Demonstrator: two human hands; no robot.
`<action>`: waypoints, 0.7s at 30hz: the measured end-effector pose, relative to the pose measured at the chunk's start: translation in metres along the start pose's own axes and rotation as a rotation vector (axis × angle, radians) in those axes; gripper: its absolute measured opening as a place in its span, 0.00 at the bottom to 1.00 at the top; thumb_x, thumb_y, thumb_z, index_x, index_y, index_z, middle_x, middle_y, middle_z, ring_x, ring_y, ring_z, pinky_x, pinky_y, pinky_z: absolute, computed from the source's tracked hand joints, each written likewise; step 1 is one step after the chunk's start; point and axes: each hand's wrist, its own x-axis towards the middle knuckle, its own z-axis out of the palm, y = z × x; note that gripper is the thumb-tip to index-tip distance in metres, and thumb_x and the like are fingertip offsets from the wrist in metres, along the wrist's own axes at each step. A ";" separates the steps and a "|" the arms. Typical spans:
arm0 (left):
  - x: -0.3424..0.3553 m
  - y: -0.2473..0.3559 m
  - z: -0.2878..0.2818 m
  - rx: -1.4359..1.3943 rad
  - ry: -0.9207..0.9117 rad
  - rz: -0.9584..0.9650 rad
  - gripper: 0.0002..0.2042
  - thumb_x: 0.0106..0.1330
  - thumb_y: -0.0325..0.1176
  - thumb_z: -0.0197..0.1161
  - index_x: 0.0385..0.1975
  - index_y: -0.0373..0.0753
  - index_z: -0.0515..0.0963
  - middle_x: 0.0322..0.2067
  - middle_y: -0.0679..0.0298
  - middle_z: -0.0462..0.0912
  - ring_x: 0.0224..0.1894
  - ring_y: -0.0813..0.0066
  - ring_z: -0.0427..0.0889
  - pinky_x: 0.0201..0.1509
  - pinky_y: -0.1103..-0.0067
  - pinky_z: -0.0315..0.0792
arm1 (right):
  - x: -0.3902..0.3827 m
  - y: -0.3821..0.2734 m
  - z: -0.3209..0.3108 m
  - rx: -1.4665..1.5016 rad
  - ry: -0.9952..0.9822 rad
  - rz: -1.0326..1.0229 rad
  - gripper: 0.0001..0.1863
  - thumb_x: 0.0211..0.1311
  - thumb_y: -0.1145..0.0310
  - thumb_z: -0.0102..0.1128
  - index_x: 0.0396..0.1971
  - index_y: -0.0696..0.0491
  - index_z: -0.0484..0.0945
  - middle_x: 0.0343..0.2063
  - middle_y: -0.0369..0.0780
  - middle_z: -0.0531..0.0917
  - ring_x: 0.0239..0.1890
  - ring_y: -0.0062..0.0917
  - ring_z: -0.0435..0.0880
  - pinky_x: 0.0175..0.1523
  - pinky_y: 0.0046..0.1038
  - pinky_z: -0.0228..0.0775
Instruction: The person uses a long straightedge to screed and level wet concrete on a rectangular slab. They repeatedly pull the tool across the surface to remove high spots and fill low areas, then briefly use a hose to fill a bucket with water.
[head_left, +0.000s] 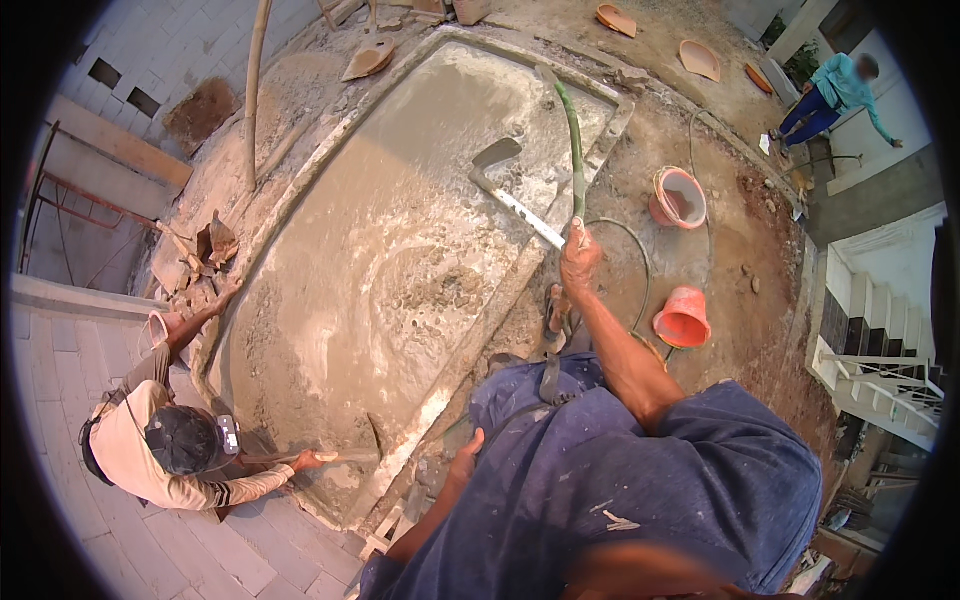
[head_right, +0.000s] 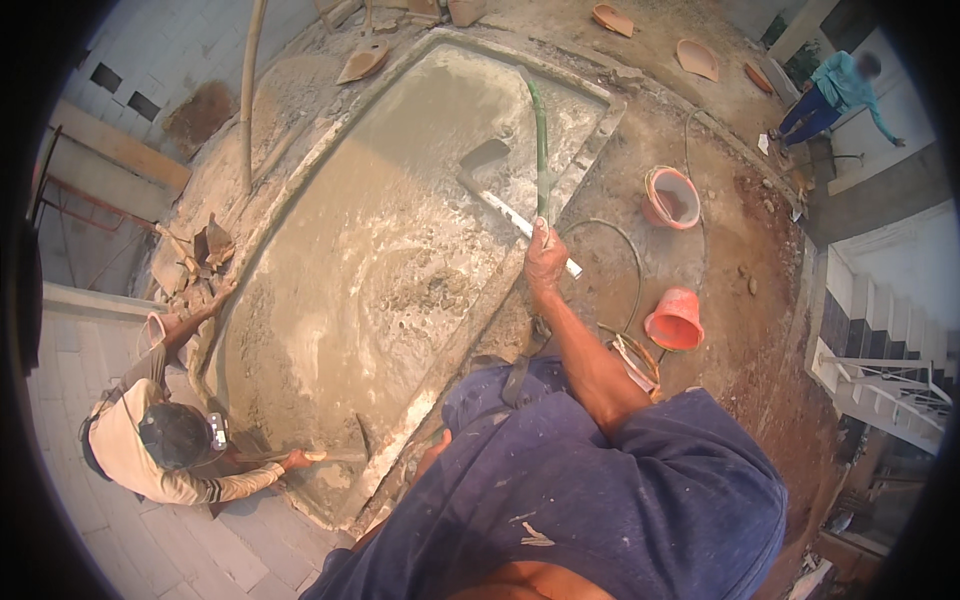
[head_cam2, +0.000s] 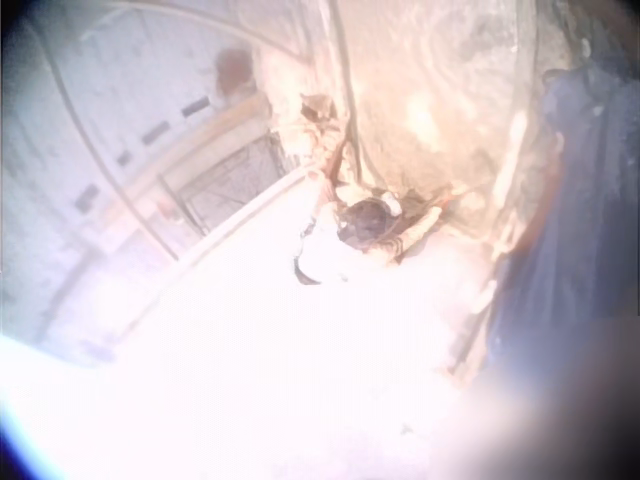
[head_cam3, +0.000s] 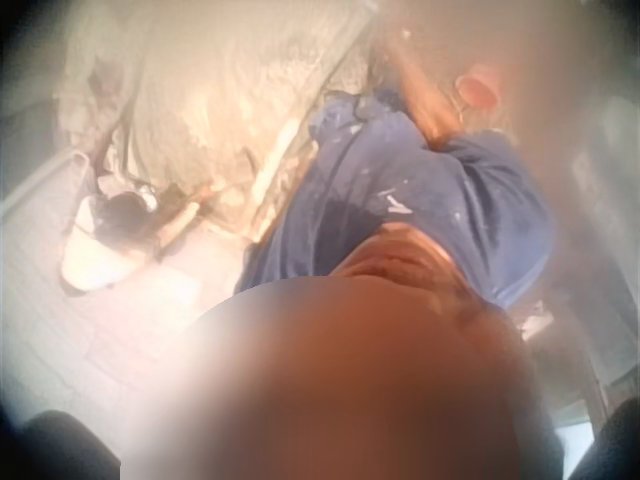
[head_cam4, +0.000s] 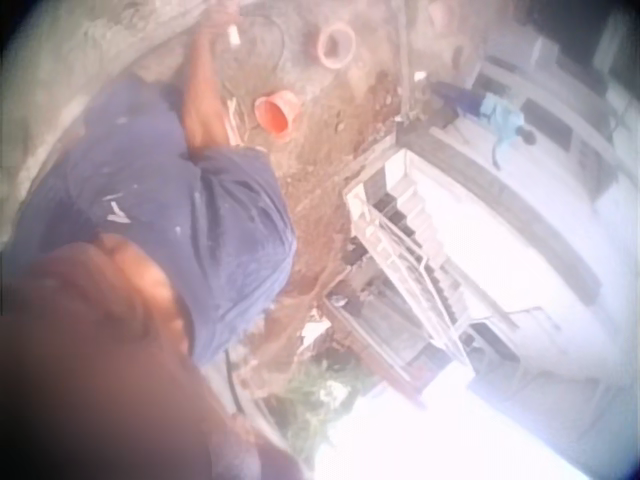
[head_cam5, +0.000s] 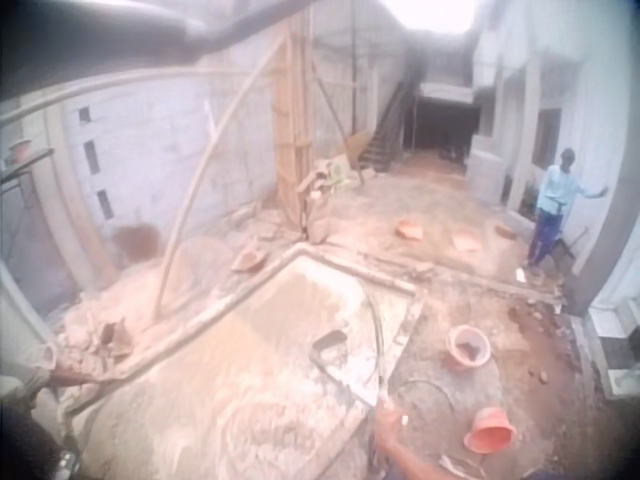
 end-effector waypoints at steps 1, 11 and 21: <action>0.003 -0.002 -0.006 0.015 0.008 0.004 0.27 0.64 0.53 0.61 0.49 0.32 0.78 0.41 0.56 0.84 0.40 0.65 0.82 0.47 0.72 0.75 | -0.004 -0.001 0.005 0.002 -0.020 -0.006 0.27 0.68 0.48 0.51 0.20 0.59 0.72 0.12 0.38 0.63 0.19 0.23 0.61 0.25 0.34 0.57; -0.102 0.007 0.054 0.210 0.185 -0.020 0.26 0.66 0.54 0.59 0.48 0.33 0.78 0.39 0.58 0.84 0.40 0.69 0.82 0.47 0.73 0.75 | -0.084 -0.001 0.037 -0.207 -0.436 -0.039 0.27 0.66 0.48 0.52 0.24 0.62 0.76 0.14 0.52 0.71 0.17 0.40 0.69 0.27 0.40 0.61; -0.050 -0.182 -0.018 -0.172 -0.017 -0.099 0.29 0.69 0.56 0.52 0.49 0.31 0.76 0.39 0.57 0.84 0.41 0.69 0.82 0.48 0.72 0.75 | -0.160 0.037 0.069 -0.375 -0.889 -0.084 0.25 0.65 0.50 0.53 0.26 0.62 0.78 0.14 0.56 0.72 0.19 0.50 0.74 0.27 0.44 0.62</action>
